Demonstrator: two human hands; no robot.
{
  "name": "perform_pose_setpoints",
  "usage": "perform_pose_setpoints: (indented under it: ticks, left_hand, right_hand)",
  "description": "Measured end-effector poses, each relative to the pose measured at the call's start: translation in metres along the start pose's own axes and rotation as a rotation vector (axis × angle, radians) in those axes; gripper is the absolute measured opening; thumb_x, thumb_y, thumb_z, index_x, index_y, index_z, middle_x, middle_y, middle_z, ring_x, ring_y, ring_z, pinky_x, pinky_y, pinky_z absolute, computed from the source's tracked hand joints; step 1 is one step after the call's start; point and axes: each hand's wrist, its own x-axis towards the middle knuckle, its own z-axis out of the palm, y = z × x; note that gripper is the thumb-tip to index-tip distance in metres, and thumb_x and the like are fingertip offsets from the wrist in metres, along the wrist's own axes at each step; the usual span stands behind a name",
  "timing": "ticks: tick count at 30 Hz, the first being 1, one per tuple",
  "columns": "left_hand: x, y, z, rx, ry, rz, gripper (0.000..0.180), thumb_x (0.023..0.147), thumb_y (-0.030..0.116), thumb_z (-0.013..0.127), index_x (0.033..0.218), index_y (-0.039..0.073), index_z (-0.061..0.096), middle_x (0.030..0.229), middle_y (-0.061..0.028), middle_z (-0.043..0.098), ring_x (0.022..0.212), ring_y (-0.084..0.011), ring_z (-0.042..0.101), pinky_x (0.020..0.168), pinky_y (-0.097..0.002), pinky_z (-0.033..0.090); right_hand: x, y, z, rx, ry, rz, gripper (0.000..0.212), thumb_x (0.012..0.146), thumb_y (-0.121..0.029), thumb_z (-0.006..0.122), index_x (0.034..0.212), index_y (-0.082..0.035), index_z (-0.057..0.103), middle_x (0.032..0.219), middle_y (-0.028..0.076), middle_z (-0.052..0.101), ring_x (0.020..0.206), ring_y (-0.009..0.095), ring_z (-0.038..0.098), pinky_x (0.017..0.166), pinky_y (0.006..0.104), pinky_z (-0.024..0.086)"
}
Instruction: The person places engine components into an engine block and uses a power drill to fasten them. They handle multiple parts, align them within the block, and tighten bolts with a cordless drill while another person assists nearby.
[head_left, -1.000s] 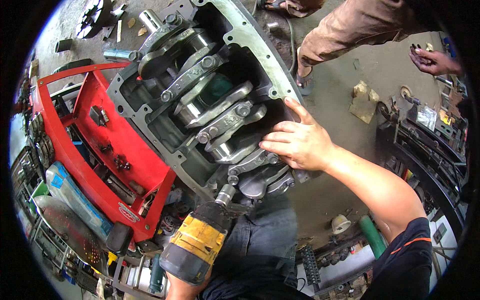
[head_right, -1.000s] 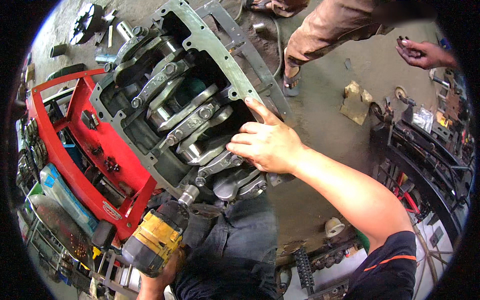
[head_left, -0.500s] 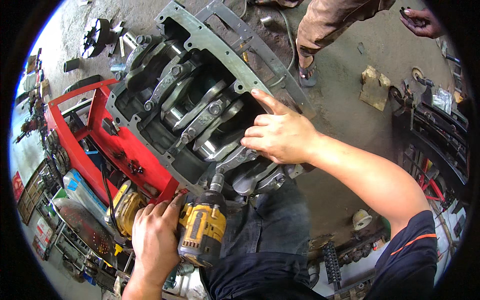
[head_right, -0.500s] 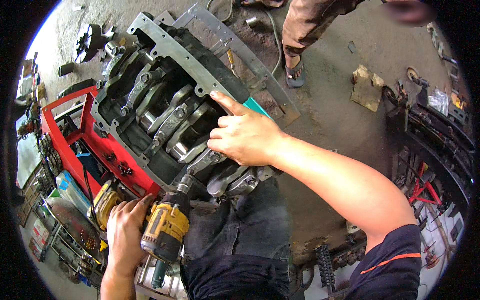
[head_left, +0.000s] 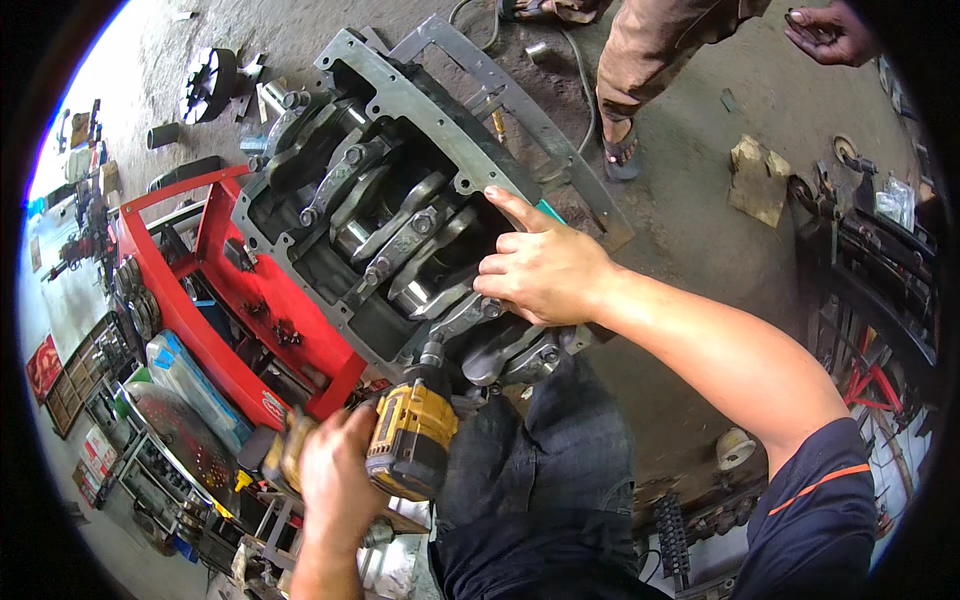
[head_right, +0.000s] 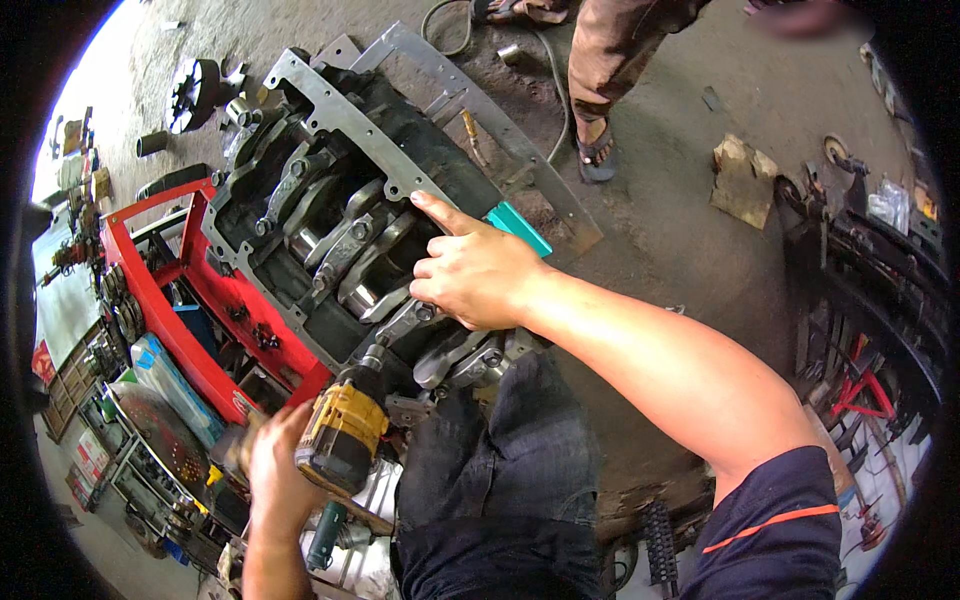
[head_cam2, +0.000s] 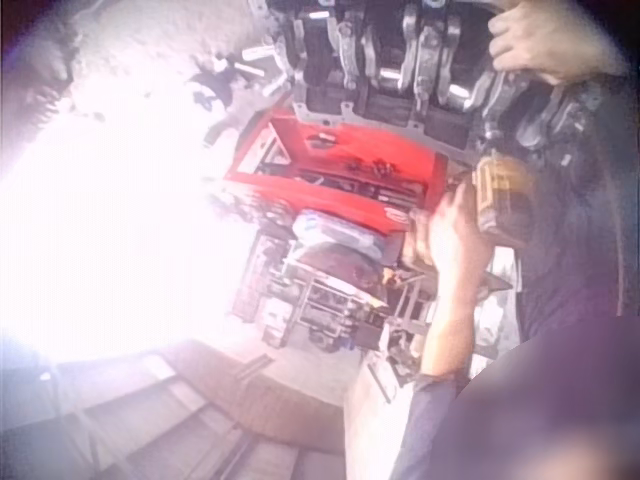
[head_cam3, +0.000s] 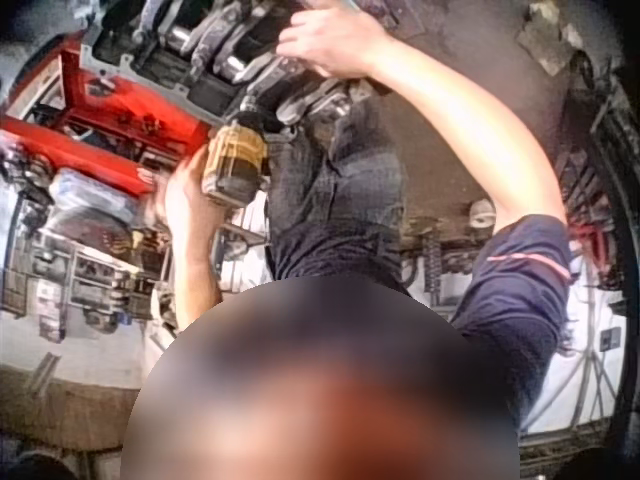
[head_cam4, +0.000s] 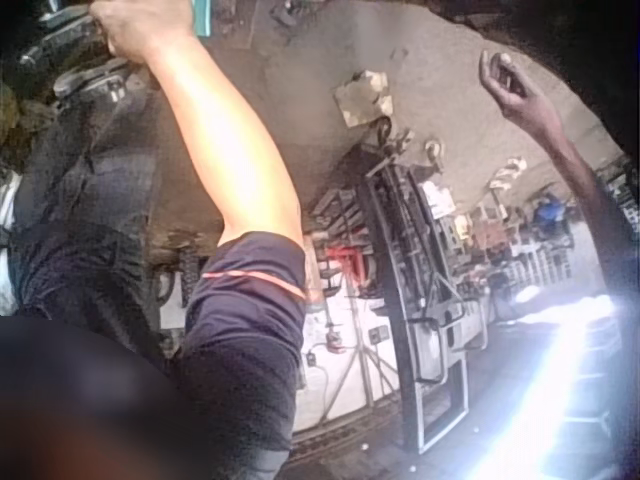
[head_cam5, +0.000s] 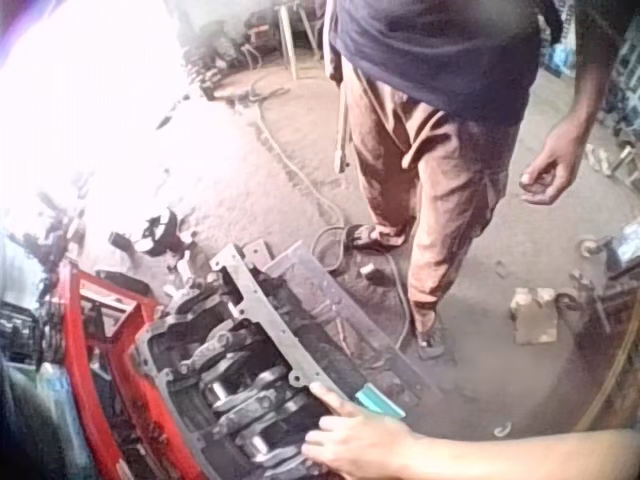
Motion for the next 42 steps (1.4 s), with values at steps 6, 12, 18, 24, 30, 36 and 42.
perform_pose_setpoints:
  ticks: [6, 12, 18, 24, 30, 36, 42]
  left_hand:
    - [0.022, -0.012, -0.01, 0.024, -0.04, 0.067, 0.031, 0.07, 0.017, 0.078, 0.095, 0.003, 0.066, 0.087, -0.0207, 0.067, 0.086, -0.0436, 0.067, 0.076, -0.0501, 0.052]
    - [-0.015, -0.017, 0.006, -0.351, 0.018, -0.004, 0.046, 0.074, 0.012, 0.077, 0.119, 0.004, 0.072, 0.113, -0.0208, 0.073, 0.11, -0.0415, 0.068, 0.096, -0.047, 0.053]
    - [-0.089, -0.047, 0.041, -0.487, 0.164, -0.065, 0.027, 0.093, 0.013, 0.075, 0.116, 0.001, 0.069, 0.111, -0.0123, 0.074, 0.103, -0.0262, 0.071, 0.093, -0.0404, 0.054]
    - [-0.127, -0.073, 0.085, -0.54, 0.167, -0.018, 0.03, 0.09, 0.016, 0.078, 0.116, 0.004, 0.069, 0.112, -0.0123, 0.073, 0.109, -0.0313, 0.068, 0.099, -0.0448, 0.05]
    - [-0.151, -0.088, 0.127, -0.967, 0.058, -0.225, 0.029, 0.085, 0.016, 0.078, 0.113, 0.01, 0.074, 0.111, -0.0116, 0.074, 0.111, -0.0363, 0.067, 0.101, -0.0491, 0.049]
    - [-0.167, -0.096, 0.162, -0.66, 0.18, -0.034, 0.026, 0.085, 0.02, 0.078, 0.11, 0.012, 0.077, 0.111, -0.0097, 0.075, 0.109, -0.0354, 0.068, 0.102, -0.0483, 0.049]
    - [-0.178, -0.1, 0.185, -0.661, 0.202, 0.024, 0.029, 0.085, 0.021, 0.076, 0.113, 0.013, 0.077, 0.116, -0.0091, 0.075, 0.112, -0.0348, 0.068, 0.102, -0.0488, 0.05]
  right_hand:
    - [0.0, -0.001, 0.002, 0.019, 0.005, 0.012, 0.006, 0.082, -0.024, 0.071, 0.083, -0.018, 0.071, 0.08, -0.005, 0.068, 0.09, 0.016, 0.069, 0.131, 0.0554, 0.012]
    - [0.002, -0.004, -0.007, -0.001, -0.06, 0.014, 0.014, 0.08, -0.027, 0.075, 0.089, -0.018, 0.07, 0.087, -0.005, 0.067, 0.097, 0.017, 0.067, 0.13, 0.0553, 0.014]
    - [0.023, -0.046, -0.003, -0.203, -0.054, -0.035, 0.019, 0.083, -0.027, 0.07, 0.098, -0.014, 0.068, 0.093, 0.001, 0.062, 0.099, 0.021, 0.061, 0.106, 0.0439, 0.041]
    - [0.037, -0.065, 0.005, -0.233, -0.189, 0.021, 0.009, 0.087, -0.02, 0.061, 0.09, -0.012, 0.066, 0.092, 0.003, 0.065, 0.093, 0.021, 0.064, 0.079, 0.036, 0.049]
    - [0.032, -0.079, -0.017, -0.145, -0.147, 0.035, 0.02, 0.084, -0.018, 0.067, 0.102, -0.011, 0.067, 0.105, 0.001, 0.067, 0.099, 0.022, 0.065, 0.079, 0.0368, 0.054]
    - [0.037, -0.087, -0.027, -0.153, -0.201, 0.141, 0.034, 0.081, -0.012, 0.076, 0.113, -0.01, 0.068, 0.113, 0.003, 0.068, 0.105, 0.026, 0.066, 0.085, 0.0384, 0.057]
    - [0.045, -0.096, -0.022, -0.155, -0.21, 0.264, 0.035, 0.077, -0.008, 0.081, 0.11, -0.011, 0.069, 0.109, 0.004, 0.069, 0.1, 0.027, 0.067, 0.084, 0.0387, 0.057]
